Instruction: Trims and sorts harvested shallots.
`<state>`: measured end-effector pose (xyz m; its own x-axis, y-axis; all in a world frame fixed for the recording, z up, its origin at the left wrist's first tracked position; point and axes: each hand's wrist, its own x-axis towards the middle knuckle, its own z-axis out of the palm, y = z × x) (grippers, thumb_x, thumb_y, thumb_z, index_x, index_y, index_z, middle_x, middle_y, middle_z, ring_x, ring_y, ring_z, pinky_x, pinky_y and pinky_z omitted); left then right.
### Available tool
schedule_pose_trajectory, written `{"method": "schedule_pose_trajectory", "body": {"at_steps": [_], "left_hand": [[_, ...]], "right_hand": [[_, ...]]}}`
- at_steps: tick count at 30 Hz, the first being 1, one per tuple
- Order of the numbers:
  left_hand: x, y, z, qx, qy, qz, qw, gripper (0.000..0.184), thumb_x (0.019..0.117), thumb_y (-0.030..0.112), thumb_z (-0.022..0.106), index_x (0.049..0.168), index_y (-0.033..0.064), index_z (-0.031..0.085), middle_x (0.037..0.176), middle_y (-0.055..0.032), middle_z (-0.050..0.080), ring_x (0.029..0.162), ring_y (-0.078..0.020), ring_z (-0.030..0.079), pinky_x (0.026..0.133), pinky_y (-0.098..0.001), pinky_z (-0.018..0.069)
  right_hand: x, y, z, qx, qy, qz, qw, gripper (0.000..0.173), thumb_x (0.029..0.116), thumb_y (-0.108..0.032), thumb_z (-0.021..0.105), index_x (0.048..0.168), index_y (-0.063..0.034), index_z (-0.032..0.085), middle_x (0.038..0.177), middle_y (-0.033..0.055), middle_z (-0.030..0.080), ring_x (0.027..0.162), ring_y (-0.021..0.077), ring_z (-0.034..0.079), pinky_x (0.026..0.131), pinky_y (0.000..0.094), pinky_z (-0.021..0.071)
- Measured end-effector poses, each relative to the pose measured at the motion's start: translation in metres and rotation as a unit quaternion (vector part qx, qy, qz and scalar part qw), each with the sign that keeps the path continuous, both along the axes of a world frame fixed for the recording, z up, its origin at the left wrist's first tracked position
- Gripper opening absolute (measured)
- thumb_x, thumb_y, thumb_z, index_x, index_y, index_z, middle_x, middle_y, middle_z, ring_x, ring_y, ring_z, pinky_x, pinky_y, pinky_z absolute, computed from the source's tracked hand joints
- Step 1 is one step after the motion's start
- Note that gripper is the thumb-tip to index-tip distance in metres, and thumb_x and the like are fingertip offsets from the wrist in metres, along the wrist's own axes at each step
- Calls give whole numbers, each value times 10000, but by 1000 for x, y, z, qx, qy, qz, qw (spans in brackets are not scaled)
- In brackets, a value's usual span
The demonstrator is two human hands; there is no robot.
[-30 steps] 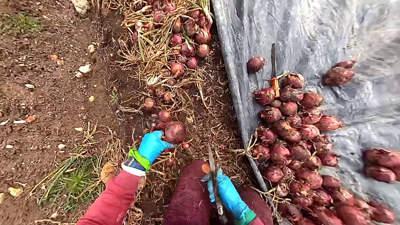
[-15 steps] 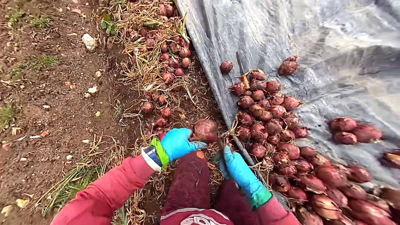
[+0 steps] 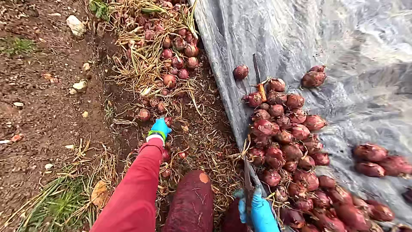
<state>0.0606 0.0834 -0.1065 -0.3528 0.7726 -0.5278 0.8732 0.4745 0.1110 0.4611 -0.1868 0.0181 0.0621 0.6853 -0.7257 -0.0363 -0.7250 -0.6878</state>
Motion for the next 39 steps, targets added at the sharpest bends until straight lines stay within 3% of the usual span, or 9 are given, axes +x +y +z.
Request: {"method": "schedule_pose_trajectory", "body": {"at_steps": [5, 9, 14, 18, 22, 24, 29, 34, 39], "left_hand": [[35, 3, 58, 29, -115, -40, 992, 947, 626, 386, 938, 1460, 184, 536, 1401, -159, 594, 1121, -344, 688, 908, -615, 591], [95, -65, 163, -9, -309, -172, 935, 927, 586, 575, 946, 1383, 244, 607, 1102, -41, 755, 988, -204, 736, 863, -544, 623], [107, -103, 215, -139, -300, -341, 880, 727, 764, 512, 888, 1370, 204, 632, 1160, -53, 736, 1068, -247, 706, 918, -587, 569], [104, -126, 223, -64, -282, -268, 919, 623, 898, 673, 682, 1131, 97, 731, 971, -106, 736, 929, -263, 710, 861, -548, 570], [155, -183, 253, -75, -254, -402, 877, 351, 1028, 422, 588, 1056, 100, 727, 1002, -103, 733, 972, -285, 711, 850, -574, 571], [173, -193, 259, -107, -234, -478, 840, 223, 1019, 295, 602, 1056, 107, 717, 1007, -122, 728, 975, -334, 702, 803, -624, 551], [88, -89, 179, 13, -64, -144, 987, 359, 1023, 408, 575, 1296, 213, 702, 1217, -97, 739, 1141, -325, 699, 937, -642, 544], [-22, -45, 11, -79, 33, 33, 996, 726, 716, 442, 892, 1276, 50, 650, 1213, -217, 697, 1129, -402, 685, 933, -663, 552], [-22, -47, 27, -59, -76, -13, 995, 875, 650, 469, 922, 1402, 176, 582, 1232, -139, 713, 1152, -339, 687, 965, -656, 542]], "right_hand": [[-44, 32, -28, -62, 67, -12, 996, 916, 1030, -661, 28, 1068, 2, 658, 609, 124, 618, 492, 260, 633, 481, 442, 588], [-87, 73, -10, 73, 143, 50, 986, 870, 876, -851, 422, 1016, -34, 685, 634, 69, 628, 491, 218, 628, 467, 406, 590], [-80, 79, 34, 101, 62, 111, 987, 833, 957, -809, 258, 838, -96, 673, 572, 58, 603, 434, 189, 576, 404, 360, 527], [-51, 47, 43, 107, 114, 64, 986, 876, 998, -736, 94, 917, -68, 654, 548, 43, 574, 396, 168, 546, 367, 343, 506], [-34, 7, 38, 119, 76, 215, 966, 934, 801, -951, 322, 934, -109, 704, 590, 45, 597, 437, 177, 559, 408, 346, 510], [-29, 1, 47, 157, 61, 214, 962, 838, 837, -916, 357, 834, -139, 671, 574, 31, 591, 434, 165, 557, 408, 337, 500], [4, 11, 41, 169, 7, -27, 985, 926, 1001, -706, 7, 1002, -52, 663, 559, 69, 589, 410, 199, 570, 389, 379, 536], [4, -4, 3, 31, 16, -14, 999, 876, 1046, -606, 10, 1057, -22, 663, 584, 82, 610, 437, 208, 587, 417, 381, 544], [-47, 32, -39, -91, 83, -4, 992, 962, 1008, -685, -26, 1097, -19, 662, 592, 107, 590, 447, 232, 573, 427, 409, 535]]}}
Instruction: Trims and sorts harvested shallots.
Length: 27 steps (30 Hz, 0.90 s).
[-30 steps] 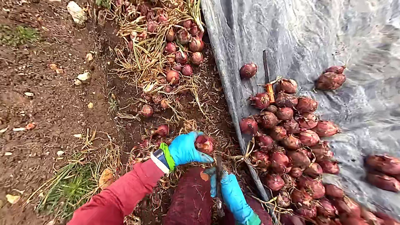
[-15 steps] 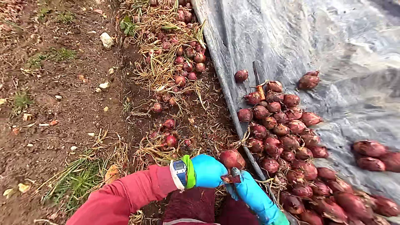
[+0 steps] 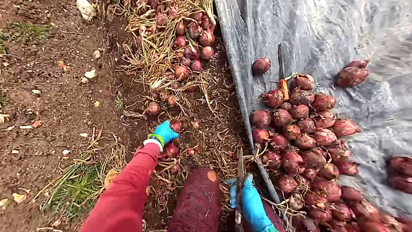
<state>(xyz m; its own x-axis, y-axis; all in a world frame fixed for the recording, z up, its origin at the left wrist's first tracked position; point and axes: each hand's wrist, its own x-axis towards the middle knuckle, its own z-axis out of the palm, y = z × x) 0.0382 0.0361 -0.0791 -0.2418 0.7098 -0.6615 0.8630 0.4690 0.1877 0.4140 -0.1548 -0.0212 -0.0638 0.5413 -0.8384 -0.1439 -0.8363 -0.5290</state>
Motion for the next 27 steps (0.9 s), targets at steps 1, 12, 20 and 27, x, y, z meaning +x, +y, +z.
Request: {"method": "schedule_pose_trajectory", "body": {"at_steps": [1, 12, 20, 27], "left_hand": [[13, -7, 24, 19, -48, -11, 999, 898, 627, 466, 938, 1406, 193, 585, 1226, -114, 720, 1149, -307, 692, 976, -630, 551], [81, -74, 224, 51, -228, -482, 844, 106, 950, 208, 706, 993, 115, 737, 928, -80, 734, 878, -271, 719, 730, -558, 573], [133, -166, 274, 111, -381, -317, 861, 349, 1019, 377, 651, 978, 37, 714, 827, -73, 698, 794, -155, 685, 751, -383, 574], [185, -192, 265, 271, -441, -125, 847, 216, 987, 220, 601, 883, 90, 740, 745, 4, 742, 615, -88, 685, 608, -318, 607]], "right_hand": [[-16, 11, -5, 3, 32, 23, 999, 949, 1012, -690, 1, 1114, -19, 664, 607, 105, 595, 457, 230, 576, 434, 404, 537], [-36, 37, 88, 227, 14, 121, 966, 838, 993, -758, 147, 819, -105, 642, 550, 64, 597, 412, 185, 567, 390, 347, 514], [11, -43, 138, 271, 180, 3, 946, 818, 924, -847, 197, 886, -166, 648, 533, 22, 557, 411, 144, 558, 409, 313, 523], [56, -101, 146, 296, 213, -58, 929, 799, 941, -826, 202, 856, -169, 649, 526, 1, 546, 403, 123, 551, 392, 302, 504]]}}
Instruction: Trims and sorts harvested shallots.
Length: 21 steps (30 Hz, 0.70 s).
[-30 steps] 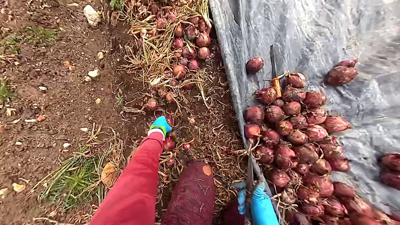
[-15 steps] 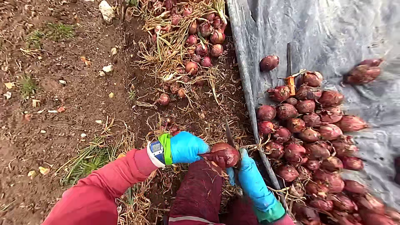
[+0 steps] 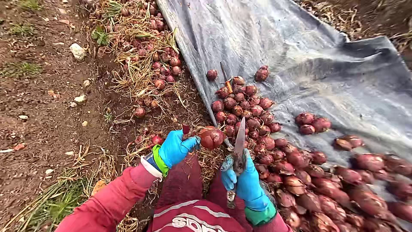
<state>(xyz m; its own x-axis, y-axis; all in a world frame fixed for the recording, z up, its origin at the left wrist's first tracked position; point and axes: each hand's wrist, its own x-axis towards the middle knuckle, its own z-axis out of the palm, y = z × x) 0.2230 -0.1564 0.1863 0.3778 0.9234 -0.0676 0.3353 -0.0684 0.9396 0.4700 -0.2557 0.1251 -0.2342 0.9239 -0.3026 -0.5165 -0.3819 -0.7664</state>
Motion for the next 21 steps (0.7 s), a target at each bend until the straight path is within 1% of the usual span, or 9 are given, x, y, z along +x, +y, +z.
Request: {"method": "schedule_pose_trajectory", "body": {"at_steps": [5, 8, 12, 16, 17, 18, 19, 20, 21], "left_hand": [[68, -17, 19, -14, 284, -207, 936, 373, 1019, 417, 582, 957, 80, 730, 852, -89, 720, 836, -255, 716, 769, -535, 579], [90, -5, 13, -34, 329, -296, 896, 379, 1048, 416, 538, 1151, 107, 730, 1076, -117, 738, 1020, -306, 710, 842, -594, 561], [28, 81, -54, -101, 325, -1, 940, 389, 1057, 422, 518, 1144, 122, 749, 1063, -116, 758, 1023, -308, 725, 883, -605, 565], [-112, 151, -163, -151, 445, 321, 822, 432, 1046, 387, 457, 1159, 68, 725, 1076, -216, 743, 1038, -408, 717, 880, -669, 550], [-127, 154, -166, -179, 476, 319, 800, 407, 1026, 287, 477, 1181, -11, 708, 1140, -271, 723, 1086, -439, 701, 913, -653, 547], [-138, 171, -139, -380, 467, 205, 772, 449, 1101, 226, 412, 1449, -35, 526, 1492, -270, 529, 1408, -413, 500, 1155, -584, 397], [-152, 181, -143, -471, 469, 136, 734, 474, 1120, 222, 407, 1528, -18, 442, 1610, -240, 401, 1511, -386, 372, 1224, -546, 311], [-166, 176, -174, -456, 489, 152, 728, 448, 1105, 244, 461, 1463, -14, 533, 1565, -236, 465, 1482, -389, 416, 1216, -560, 328], [-180, 157, -243, -292, 534, 277, 743, 343, 970, 255, 639, 1081, -49, 754, 1203, -272, 706, 1191, -439, 654, 1044, -639, 490]], "right_hand": [[22, -4, -14, 25, -256, 137, 957, 898, 816, -939, 316, 922, -121, 670, 619, 24, 593, 478, 161, 573, 444, 329, 524], [24, 13, -13, 45, -302, 83, 949, 812, 892, -872, 311, 822, -143, 660, 572, 24, 590, 438, 156, 560, 412, 322, 511], [36, 53, -32, -6, -246, -104, 964, 853, 1007, -692, 6, 939, -114, 629, 544, 14, 556, 399, 151, 530, 375, 342, 502], [30, 67, -59, -125, -265, -89, 952, 845, 1031, -628, -18, 1018, -63, 610, 567, 37, 594, 420, 171, 579, 393, 357, 537], [20, 68, -62, -163, -276, -58, 945, 786, 1068, -535, -11, 1061, -35, 596, 594, 47, 618, 442, 174, 601, 413, 353, 547], [8, 70, -63, -197, -284, -30, 938, 738, 1089, -455, -11, 1084, -16, 583, 607, 50, 625, 454, 176, 610, 426, 355, 552], [-5, 72, -65, -220, -290, -12, 931, 728, 1101, -419, 3, 1094, -2, 599, 610, 54, 631, 452, 175, 608, 425, 347, 548], [-16, 75, -68, -235, -294, 7, 926, 749, 1099, -416, -1, 1099, 4, 619, 609, 55, 630, 453, 176, 601, 432, 347, 542], [-23, 76, -78, -242, -292, 16, 925, 795, 1092, -461, 2, 1088, 9, 643, 604, 69, 629, 452, 191, 601, 434, 365, 546]]}}
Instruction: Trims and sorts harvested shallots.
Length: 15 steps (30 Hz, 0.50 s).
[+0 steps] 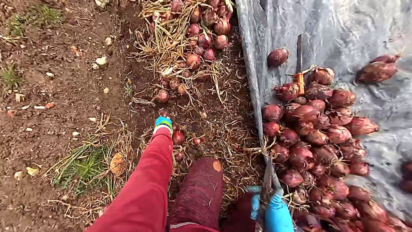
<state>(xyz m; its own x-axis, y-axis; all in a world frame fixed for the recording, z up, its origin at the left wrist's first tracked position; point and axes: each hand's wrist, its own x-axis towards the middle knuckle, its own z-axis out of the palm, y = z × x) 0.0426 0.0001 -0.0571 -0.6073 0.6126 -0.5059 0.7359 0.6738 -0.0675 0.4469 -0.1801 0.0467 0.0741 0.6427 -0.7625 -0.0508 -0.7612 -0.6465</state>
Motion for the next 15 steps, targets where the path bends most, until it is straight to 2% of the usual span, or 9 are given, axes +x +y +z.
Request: {"method": "schedule_pose_trajectory", "body": {"at_steps": [1, 2, 4, 6, 8, 10, 11, 13, 15], "left_hand": [[-21, 6, -40, 8, -3, 21, 1000, 387, 954, 350, 673, 1009, -22, 766, 1116, -245, 729, 1119, -415, 684, 1002, -647, 516], [-39, 18, -54, -25, -53, 60, 996, 463, 961, 442, 668, 1041, -4, 758, 1114, -224, 730, 1104, -388, 691, 986, -638, 524], [-49, 30, -41, -21, -145, 72, 987, 524, 988, 514, 622, 1118, 18, 727, 1114, -232, 721, 1080, -399, 695, 952, -656, 529], [-27, 32, 8, 38, -212, -12, 976, 488, 1007, 517, 613, 1137, 57, 711, 1056, -200, 722, 1038, -373, 698, 930, -642, 534], [17, 13, 72, 52, -268, -171, 947, 409, 1004, 473, 647, 1099, 85, 733, 1017, -128, 739, 1005, -300, 712, 921, -578, 555], [62, -9, 136, -13, -312, -358, 880, 334, 1001, 413, 662, 1027, 88, 733, 977, -104, 734, 945, -282, 711, 862, -559, 566], [79, -21, 160, -54, -334, -433, 836, 300, 1001, 388, 662, 1003, 94, 723, 951, -102, 727, 914, -284, 710, 815, -564, 569], [90, -36, 187, -109, -358, -484, 791, 266, 1010, 348, 659, 1032, 91, 726, 954, -105, 725, 914, -292, 705, 804, -573, 560], [85, -42, 192, -52, -327, -458, 825, 248, 999, 333, 661, 1038, 99, 733, 959, -97, 732, 923, -279, 708, 815, -565, 560]], "right_hand": [[-4, -1, -15, -1, 5, 1, 1000, 869, 1066, -550, -8, 1052, -1, 666, 587, 78, 621, 446, 206, 602, 431, 383, 556], [-10, -1, -27, -4, 15, 2, 1000, 919, 1042, -610, -14, 1042, -5, 678, 578, 85, 613, 448, 219, 605, 438, 401, 566], [-26, 9, -39, -29, 40, 1, 999, 954, 1019, -654, -28, 1035, -2, 669, 574, 104, 601, 465, 249, 617, 464, 439, 581], [-51, 29, -47, -62, 94, 10, 994, 962, 1014, -660, -44, 1071, 3, 650, 585, 123, 597, 480, 273, 623, 474, 459, 584], [-72, 40, -46, -48, 163, 50, 984, 968, 993, -685, -45, 1094, -11, 641, 589, 100, 589, 476, 246, 610, 459, 427, 571], [-87, 50, -33, 27, 208, 90, 974, 1003, 893, -868, 93, 1047, -47, 647, 603, 60, 600, 459, 198, 595, 428, 364, 550], [-91, 53, -21, 58, 200, 104, 973, 974, 863, -899, 125, 966, -76, 635, 596, 51, 601, 446, 185, 589, 413, 346, 542], [-85, 52, 4, 92, 129, 130, 979, 878, 981, -770, 115, 866, -84, 651, 555, 55, 594, 409, 173, 566, 382, 340, 515], [-64, 43, 19, 106, 93, 144, 979, 833, 1009, -738, 187, 891, -85, 691, 545, 49, 571, 395, 169, 536, 371, 339, 500]]}}
